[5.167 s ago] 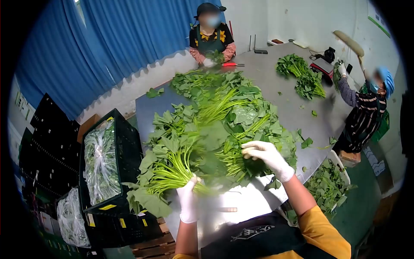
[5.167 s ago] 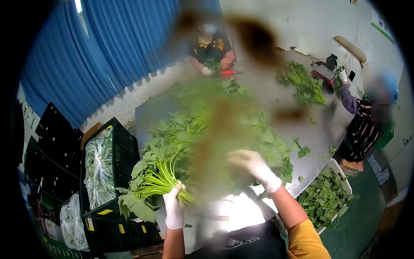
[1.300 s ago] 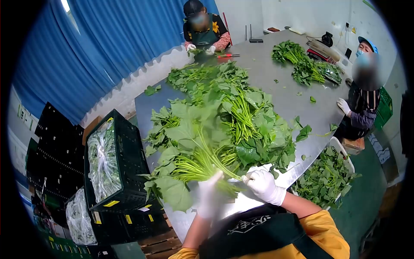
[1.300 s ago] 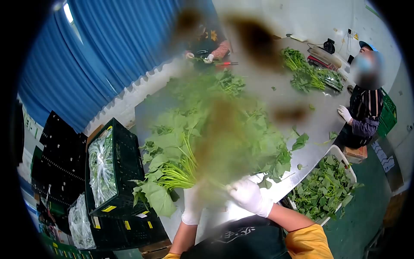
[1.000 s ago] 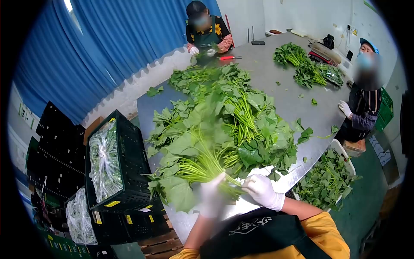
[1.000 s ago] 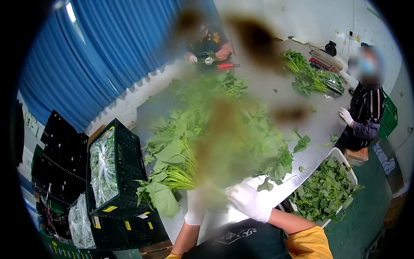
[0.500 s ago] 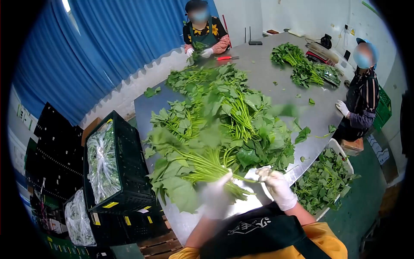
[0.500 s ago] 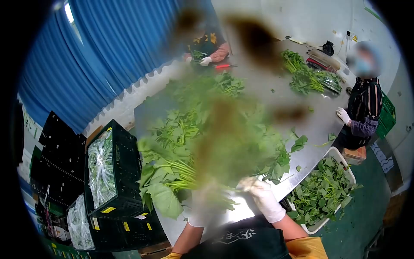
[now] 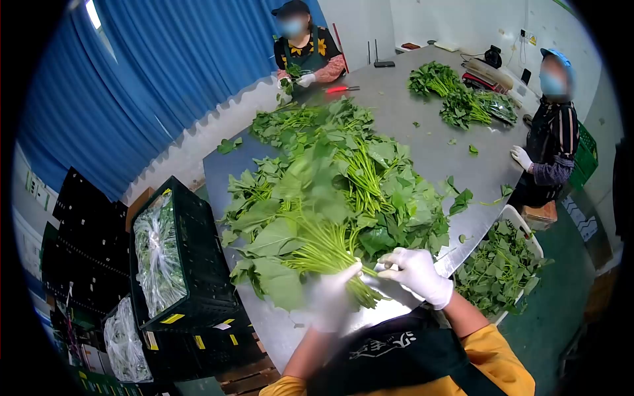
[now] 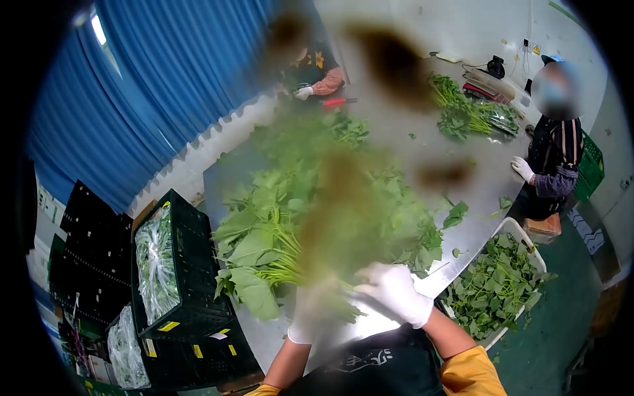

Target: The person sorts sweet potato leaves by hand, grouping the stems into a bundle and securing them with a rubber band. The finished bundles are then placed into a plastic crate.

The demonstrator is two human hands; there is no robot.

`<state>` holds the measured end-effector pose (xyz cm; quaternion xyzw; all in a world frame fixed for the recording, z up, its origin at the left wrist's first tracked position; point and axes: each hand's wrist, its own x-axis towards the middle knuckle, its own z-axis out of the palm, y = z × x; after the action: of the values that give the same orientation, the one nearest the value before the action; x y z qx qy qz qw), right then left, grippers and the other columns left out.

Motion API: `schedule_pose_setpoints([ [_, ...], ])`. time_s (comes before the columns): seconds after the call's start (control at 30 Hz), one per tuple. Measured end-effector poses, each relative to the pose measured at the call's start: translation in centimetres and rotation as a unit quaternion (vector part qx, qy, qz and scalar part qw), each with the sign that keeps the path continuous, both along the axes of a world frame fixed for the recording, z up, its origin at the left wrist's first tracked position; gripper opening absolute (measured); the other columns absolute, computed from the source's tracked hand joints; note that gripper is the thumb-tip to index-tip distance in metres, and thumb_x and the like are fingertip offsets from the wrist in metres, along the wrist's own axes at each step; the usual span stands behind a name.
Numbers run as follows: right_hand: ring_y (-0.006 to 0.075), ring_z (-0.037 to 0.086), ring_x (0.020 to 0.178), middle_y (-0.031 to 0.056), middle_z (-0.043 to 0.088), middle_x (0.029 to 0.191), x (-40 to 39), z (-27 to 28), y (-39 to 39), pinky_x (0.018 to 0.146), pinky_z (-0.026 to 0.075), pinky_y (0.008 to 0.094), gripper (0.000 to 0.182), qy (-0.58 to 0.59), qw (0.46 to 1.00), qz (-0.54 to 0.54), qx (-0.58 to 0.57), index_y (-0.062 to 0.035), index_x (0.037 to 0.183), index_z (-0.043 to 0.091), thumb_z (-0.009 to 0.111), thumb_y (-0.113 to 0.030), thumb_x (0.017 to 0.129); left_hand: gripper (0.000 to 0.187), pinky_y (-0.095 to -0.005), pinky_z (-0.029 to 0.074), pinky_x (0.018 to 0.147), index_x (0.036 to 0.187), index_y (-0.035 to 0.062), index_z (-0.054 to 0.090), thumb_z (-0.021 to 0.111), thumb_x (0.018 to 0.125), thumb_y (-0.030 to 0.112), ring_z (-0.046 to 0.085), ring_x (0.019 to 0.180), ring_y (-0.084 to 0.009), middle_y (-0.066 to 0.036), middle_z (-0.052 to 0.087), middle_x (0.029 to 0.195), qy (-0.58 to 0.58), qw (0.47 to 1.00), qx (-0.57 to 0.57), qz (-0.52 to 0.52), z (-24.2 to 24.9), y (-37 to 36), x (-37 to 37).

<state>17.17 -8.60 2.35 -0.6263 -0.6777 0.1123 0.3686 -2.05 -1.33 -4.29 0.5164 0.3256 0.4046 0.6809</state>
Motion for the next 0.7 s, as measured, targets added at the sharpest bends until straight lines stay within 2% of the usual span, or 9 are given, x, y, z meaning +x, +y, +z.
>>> schedule_pose_setpoints([
  [0.1, 0.0212, 0.063, 0.063, 0.0035, 0.064, 0.073, -1.5, 0.0, 0.7, 0.057, 0.050, 0.0308, 0.028, -0.128, 0.992, 0.019, -0.010, -0.0110, 0.088, 0.068, 0.072, -0.033, 0.071, 0.016, -0.0281, 0.046, 0.083, 0.099, -0.0003, 0.066, 0.057, 0.087, 0.004, 0.059, 0.088, -0.0160, -0.009, 0.064, 0.096, 0.044, 0.999, -0.019, 0.010, -0.3, 0.4, -0.3],
  [0.2, 0.0231, 0.062, 0.064, 0.0048, 0.064, 0.074, -2.2, -1.4, 1.1, 0.057, 0.049, 0.0325, 0.030, -0.075, 0.996, 0.039, -0.003, -0.0109, 0.086, 0.067, 0.071, -0.037, 0.073, 0.023, -0.0287, 0.048, 0.076, 0.102, 0.0088, 0.070, 0.058, 0.082, 0.004, 0.062, 0.079, -0.0195, -0.010, 0.066, 0.090, 0.112, 0.993, 0.018, 0.033, -1.7, 0.5, -0.9],
  [0.27, 0.0246, 0.062, 0.065, 0.0068, 0.063, 0.073, -2.9, -2.0, 1.3, 0.058, 0.049, 0.0330, 0.027, -0.080, 0.996, 0.037, 0.009, -0.0100, 0.085, 0.067, 0.071, -0.034, 0.074, 0.031, -0.0282, 0.049, 0.064, 0.101, 0.0154, 0.071, 0.058, 0.077, 0.003, 0.062, 0.066, -0.0209, -0.009, 0.067, 0.079, 0.152, 0.981, 0.116, 0.046, -2.3, 0.6, -0.8],
  [0.37, 0.0227, 0.062, 0.065, 0.0073, 0.063, 0.073, -3.1, -2.0, 1.1, 0.058, 0.049, 0.0317, 0.021, -0.049, 0.998, 0.027, 0.028, -0.0072, 0.087, 0.068, 0.070, -0.026, 0.077, 0.032, -0.0283, 0.048, 0.060, 0.102, 0.0152, 0.071, 0.058, 0.076, 0.003, 0.061, 0.063, -0.0200, -0.009, 0.066, 0.077, 0.066, 0.993, 0.065, 0.073, -0.6, -0.4, 0.4],
  [0.43, 0.0200, 0.063, 0.065, 0.0068, 0.063, 0.071, -3.2, -2.6, 0.7, 0.058, 0.049, 0.0300, 0.018, -0.013, 0.999, 0.019, 0.038, -0.0049, 0.088, 0.068, 0.069, -0.020, 0.079, 0.032, -0.0278, 0.048, 0.059, 0.103, 0.0144, 0.071, 0.058, 0.076, 0.004, 0.061, 0.062, -0.0199, -0.010, 0.066, 0.077, 0.111, 0.991, 0.068, 0.040, -2.1, 0.1, -0.7],
  [0.53, 0.0085, 0.059, 0.067, 0.0037, 0.062, 0.074, -3.1, -3.1, -0.1, 0.058, 0.046, 0.0225, 0.013, 0.292, 0.951, 0.000, -0.097, 0.0030, 0.092, 0.066, 0.065, -0.006, 0.082, 0.032, -0.0260, 0.048, 0.057, 0.105, 0.0128, 0.070, 0.059, 0.076, 0.003, 0.061, 0.059, -0.0197, -0.010, 0.066, 0.077, 0.106, 0.992, 0.069, 0.002, -2.1, 0.2, -0.1],
  [0.63, 0.0105, 0.060, 0.067, 0.0059, 0.064, 0.077, -1.8, -1.8, -1.4, 0.060, 0.047, 0.0226, 0.012, 0.439, 0.894, -0.034, -0.086, 0.0035, 0.090, 0.066, 0.066, -0.003, 0.080, 0.035, -0.0246, 0.048, 0.057, 0.106, 0.0115, 0.069, 0.060, 0.074, 0.001, 0.061, 0.059, -0.0192, -0.010, 0.067, 0.078, 0.092, 0.990, 0.104, 0.018, -2.3, 0.3, 0.6],
  [0.67, 0.0119, 0.059, 0.063, 0.0075, 0.064, 0.076, -2.0, 0.1, -2.0, 0.063, 0.047, 0.0232, 0.009, 0.561, 0.823, -0.090, -0.029, 0.0039, 0.087, 0.064, 0.062, -0.002, 0.082, 0.037, -0.0245, 0.049, 0.058, 0.107, 0.0109, 0.068, 0.060, 0.073, -0.001, 0.061, 0.060, -0.0187, -0.010, 0.067, 0.079, 0.129, 0.980, 0.143, 0.039, -2.4, 0.6, 0.6],
  [0.7, 0.0130, 0.060, 0.068, 0.0075, 0.064, 0.081, 0.0, -1.0, -2.9, 0.066, 0.047, 0.0241, 0.010, 0.551, 0.822, -0.143, 0.000, 0.0028, 0.090, 0.062, 0.057, -0.004, 0.085, 0.037, -0.0245, 0.049, 0.058, 0.107, 0.0109, 0.068, 0.060, 0.073, -0.001, 0.061, 0.060, -0.0187, -0.010, 0.067, 0.079, 0.128, 0.981, 0.144, 0.039, -1.0, 0.7, 0.5],
])
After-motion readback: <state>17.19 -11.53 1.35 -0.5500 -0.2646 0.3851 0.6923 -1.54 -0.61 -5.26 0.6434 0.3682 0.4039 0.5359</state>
